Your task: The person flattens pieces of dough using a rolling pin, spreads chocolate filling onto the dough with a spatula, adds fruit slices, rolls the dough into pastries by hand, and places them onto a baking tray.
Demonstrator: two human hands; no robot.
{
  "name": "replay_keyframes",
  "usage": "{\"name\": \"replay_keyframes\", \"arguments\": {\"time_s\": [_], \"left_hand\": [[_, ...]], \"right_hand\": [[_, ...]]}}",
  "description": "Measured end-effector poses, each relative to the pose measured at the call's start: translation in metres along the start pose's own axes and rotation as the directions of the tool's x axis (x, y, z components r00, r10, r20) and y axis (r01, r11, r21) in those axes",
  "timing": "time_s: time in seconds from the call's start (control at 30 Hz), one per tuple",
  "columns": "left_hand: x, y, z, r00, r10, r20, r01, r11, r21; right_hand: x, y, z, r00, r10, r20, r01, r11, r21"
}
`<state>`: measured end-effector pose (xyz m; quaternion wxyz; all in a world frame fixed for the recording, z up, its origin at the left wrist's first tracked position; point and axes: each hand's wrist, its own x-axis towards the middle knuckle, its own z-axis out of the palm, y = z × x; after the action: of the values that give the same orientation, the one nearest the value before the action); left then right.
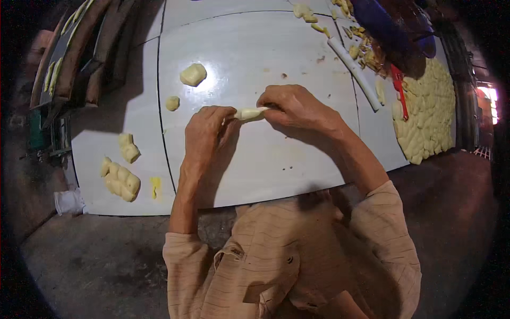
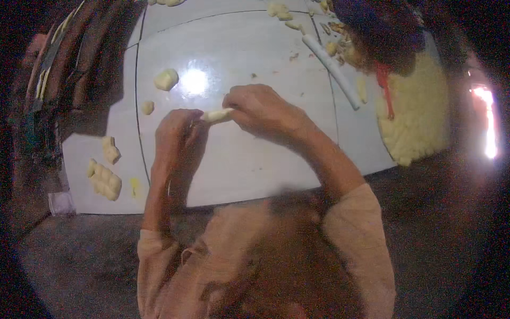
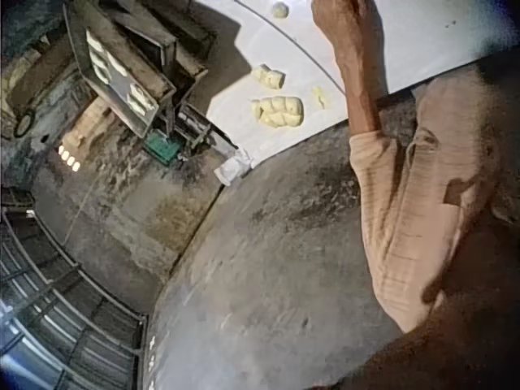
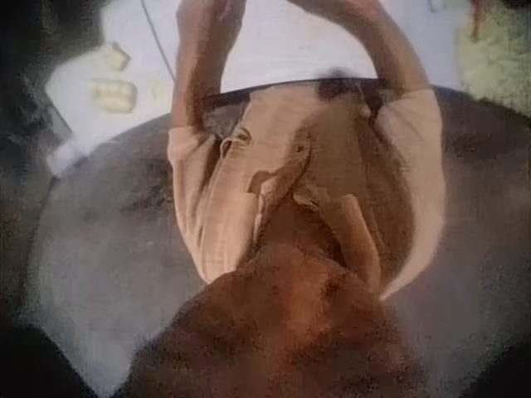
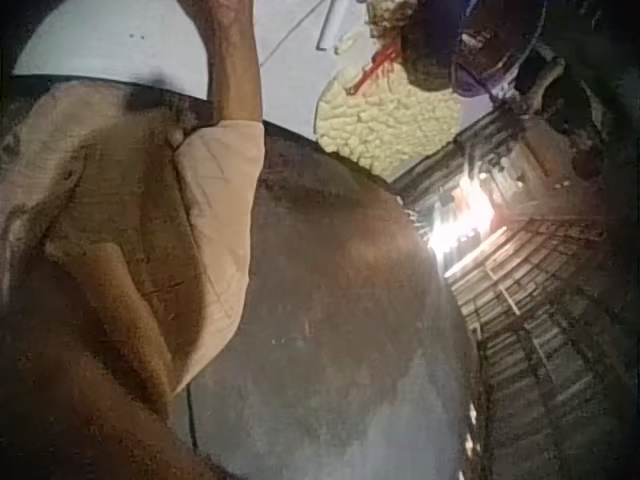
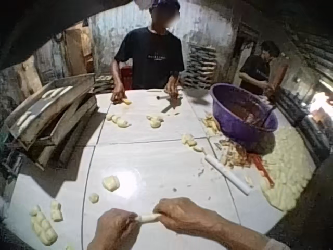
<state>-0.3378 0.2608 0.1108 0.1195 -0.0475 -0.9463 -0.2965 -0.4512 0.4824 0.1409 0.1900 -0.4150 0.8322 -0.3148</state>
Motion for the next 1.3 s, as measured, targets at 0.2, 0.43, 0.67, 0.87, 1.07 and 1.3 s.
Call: {"name": "replay_keyframes", "arguments": {"time_s": [0.2, 0.43, 0.67, 0.87, 1.07, 1.3], "left_hand": [[0.028, 0.055, 0.031, 0.994, 0.048, -0.098, -0.065, 0.981, -0.185], [0.051, 0.099, 0.07, 0.994, 0.106, 0.009, -0.1, 0.963, -0.249], [0.053, 0.113, 0.077, 0.978, 0.204, 0.033, -0.192, 0.957, -0.219], [0.018, 0.128, 0.055, 0.958, 0.236, 0.162, -0.21, 0.964, -0.162], [0.001, 0.118, 0.089, 0.98, 0.152, 0.126, -0.147, 0.988, -0.05], [-0.004, 0.107, 0.089, 0.991, 0.136, 0.017, -0.134, 0.986, -0.098]], "right_hand": [[-0.05, 0.023, -0.049, 0.984, 0.152, -0.098, -0.15, 0.988, 0.031], [-0.107, 0.058, -0.071, 0.962, 0.217, -0.163, -0.222, 0.975, -0.011], [-0.132, 0.066, -0.075, 0.955, 0.226, -0.191, -0.226, 0.974, 0.023], [-0.153, 0.05, -0.069, 0.984, 0.103, -0.144, -0.107, 0.994, -0.022], [-0.169, 0.067, -0.021, 0.955, -0.098, -0.279, 0.02, 0.963, -0.269], [-0.175, 0.076, 0.006, 0.906, -0.072, -0.418, -0.039, 0.968, -0.25]]}}
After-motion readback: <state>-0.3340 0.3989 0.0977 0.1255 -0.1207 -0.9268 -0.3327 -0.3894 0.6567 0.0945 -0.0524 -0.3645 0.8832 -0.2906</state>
